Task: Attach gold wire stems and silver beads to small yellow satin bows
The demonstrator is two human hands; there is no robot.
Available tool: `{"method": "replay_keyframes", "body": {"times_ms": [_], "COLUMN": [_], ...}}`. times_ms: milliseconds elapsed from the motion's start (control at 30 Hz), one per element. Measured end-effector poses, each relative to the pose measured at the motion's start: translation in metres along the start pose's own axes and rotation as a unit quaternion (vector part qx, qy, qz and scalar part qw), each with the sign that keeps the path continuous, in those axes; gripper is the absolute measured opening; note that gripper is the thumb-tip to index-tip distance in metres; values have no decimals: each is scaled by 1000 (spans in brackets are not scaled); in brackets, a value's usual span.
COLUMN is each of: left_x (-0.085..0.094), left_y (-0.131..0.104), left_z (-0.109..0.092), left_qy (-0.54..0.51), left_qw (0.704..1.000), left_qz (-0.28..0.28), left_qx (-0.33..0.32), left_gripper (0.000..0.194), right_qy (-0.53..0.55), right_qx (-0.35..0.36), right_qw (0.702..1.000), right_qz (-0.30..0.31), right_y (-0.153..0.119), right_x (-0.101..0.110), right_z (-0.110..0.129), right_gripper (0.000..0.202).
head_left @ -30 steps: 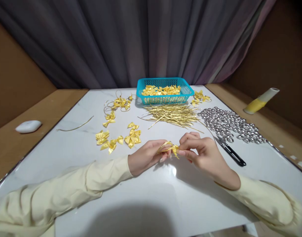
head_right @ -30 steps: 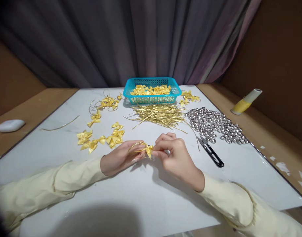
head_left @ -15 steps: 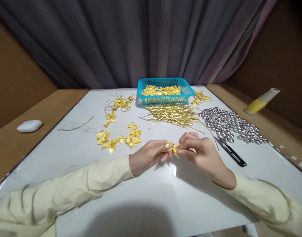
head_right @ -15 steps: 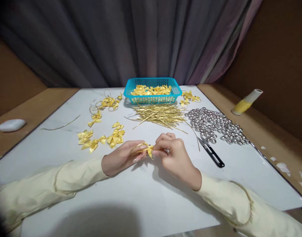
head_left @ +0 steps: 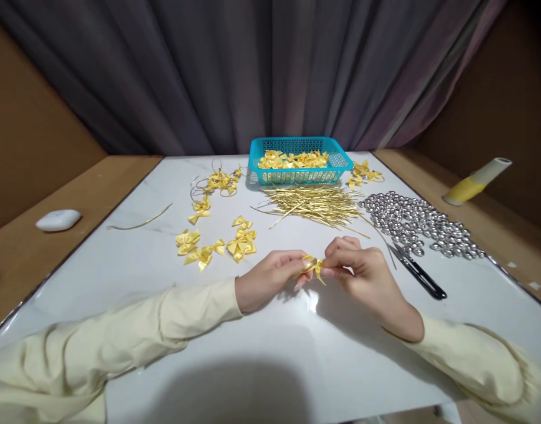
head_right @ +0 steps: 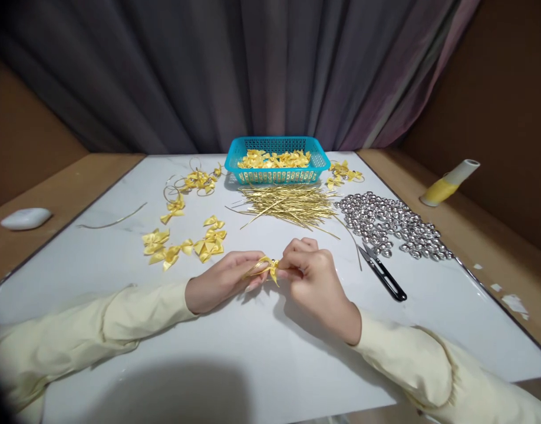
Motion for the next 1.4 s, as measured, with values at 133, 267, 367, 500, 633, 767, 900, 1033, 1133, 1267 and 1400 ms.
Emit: {"method": "replay_keyframes", "body": {"times_ms": [133, 267, 367, 500, 633, 767, 900, 1033, 1133, 1267, 1400], "left_x": [-1, 1, 4, 10, 16, 21, 23, 22, 18, 15, 10], "left_y": [0, 2, 2, 3, 4, 3, -3, -10, -13, -13, -13], "left_z": [0, -2, -6, -12, -16, -20, -31, -44, -52, -49, -45], "left_qy": [11, -20, -41, -60, -67, 3, 126, 242, 296, 308, 316], "left_qw": [1000, 1000, 998, 996, 993, 992, 977, 946, 923, 924, 924], "left_qz": [4, -17, -34, -60, -77, -101, -136, -160, -163, -143, -116], "left_qx": [-11, -10, -17, -35, -54, -71, -102, -145, -182, -174, -181], "left_gripper": [25, 25, 26, 24, 20, 25, 27, 29, 31, 30, 26], "right_qy": [8, 14, 33, 157, 306, 422, 441, 408, 389, 345, 335], "right_qx": [-5, -44, -91, -189, -248, -291, -319, -317, -326, -311, -292], "right_qw": [1000, 999, 993, 960, 909, 842, 820, 838, 845, 876, 890], "right_qz": [1, 23, 72, 135, 138, 169, 179, 174, 168, 129, 100], "right_y": [1, 6, 9, 4, 0, -3, -5, -5, -6, -3, -2], "right_x": [-1, 1, 1, -4, -9, -19, -23, -22, -22, -19, -19], "right_z": [-1, -4, -9, -22, -28, -24, -25, -30, -37, -40, -37], "right_gripper": [22, 23, 23, 15, 19, 16, 13, 20, 17, 18, 17]}}
Point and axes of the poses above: each hand's wrist, its own y-axis towards the middle knuckle, its own x-axis out of the back of the hand, z = x × y, the point moved 8 cm from there along y, towards the middle knuckle, and after that the axes turned 6 degrees about -x, right-handed, at the moved point
